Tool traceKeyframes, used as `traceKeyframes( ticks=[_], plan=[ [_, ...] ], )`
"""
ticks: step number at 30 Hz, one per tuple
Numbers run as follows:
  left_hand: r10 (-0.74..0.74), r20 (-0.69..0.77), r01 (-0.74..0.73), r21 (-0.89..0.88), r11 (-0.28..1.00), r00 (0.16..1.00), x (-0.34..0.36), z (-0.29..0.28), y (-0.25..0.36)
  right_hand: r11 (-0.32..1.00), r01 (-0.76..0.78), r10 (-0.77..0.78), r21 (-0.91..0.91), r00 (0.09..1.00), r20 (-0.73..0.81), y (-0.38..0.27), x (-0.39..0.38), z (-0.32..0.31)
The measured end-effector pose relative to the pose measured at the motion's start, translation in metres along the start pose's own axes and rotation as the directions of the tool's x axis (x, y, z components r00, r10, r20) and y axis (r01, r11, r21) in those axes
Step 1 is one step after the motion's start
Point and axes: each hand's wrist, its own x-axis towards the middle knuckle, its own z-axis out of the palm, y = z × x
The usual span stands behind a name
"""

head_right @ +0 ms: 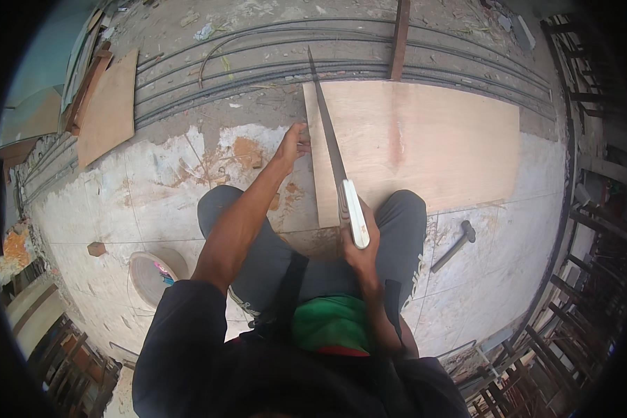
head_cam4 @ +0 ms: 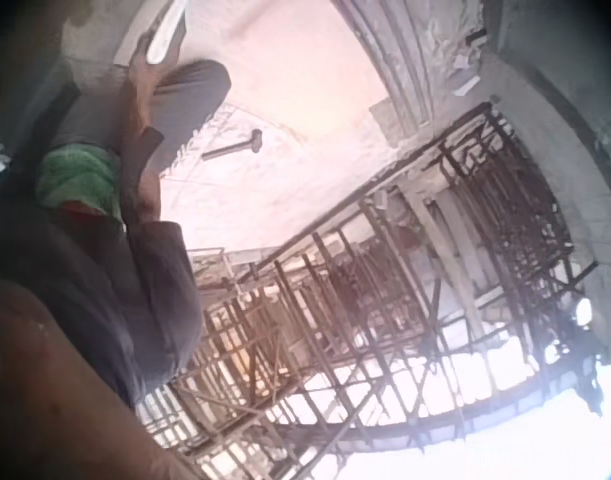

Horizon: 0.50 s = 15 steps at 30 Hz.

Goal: The person measures a wooden board with a tape measure, marks it with a pencil, and uses a hand saw to cut the wood on a construction site.

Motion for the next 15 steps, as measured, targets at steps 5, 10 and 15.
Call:
traceKeyframes(
  ticks=[5,10,15],
  plan=[
    [0.022,0.088,-0.027,0.05,0.998,0.996,-0.002,0.001,0.0,0.996,-0.075,0.074,-0.045,0.997,-0.021,0.016,-0.005,0.006],
    [0.059,0.123,-0.058,-0.01,0.998,0.991,-0.021,-0.002,0.001,0.98,-0.128,0.137,0.149,0.989,-0.054,0.059,0.04,0.033],
    [0.021,0.106,-0.019,-0.016,1.0,0.994,-0.009,-0.006,0.003,0.993,-0.086,0.082,-0.08,0.995,-0.056,0.004,-0.068,-0.02]
  ],
)
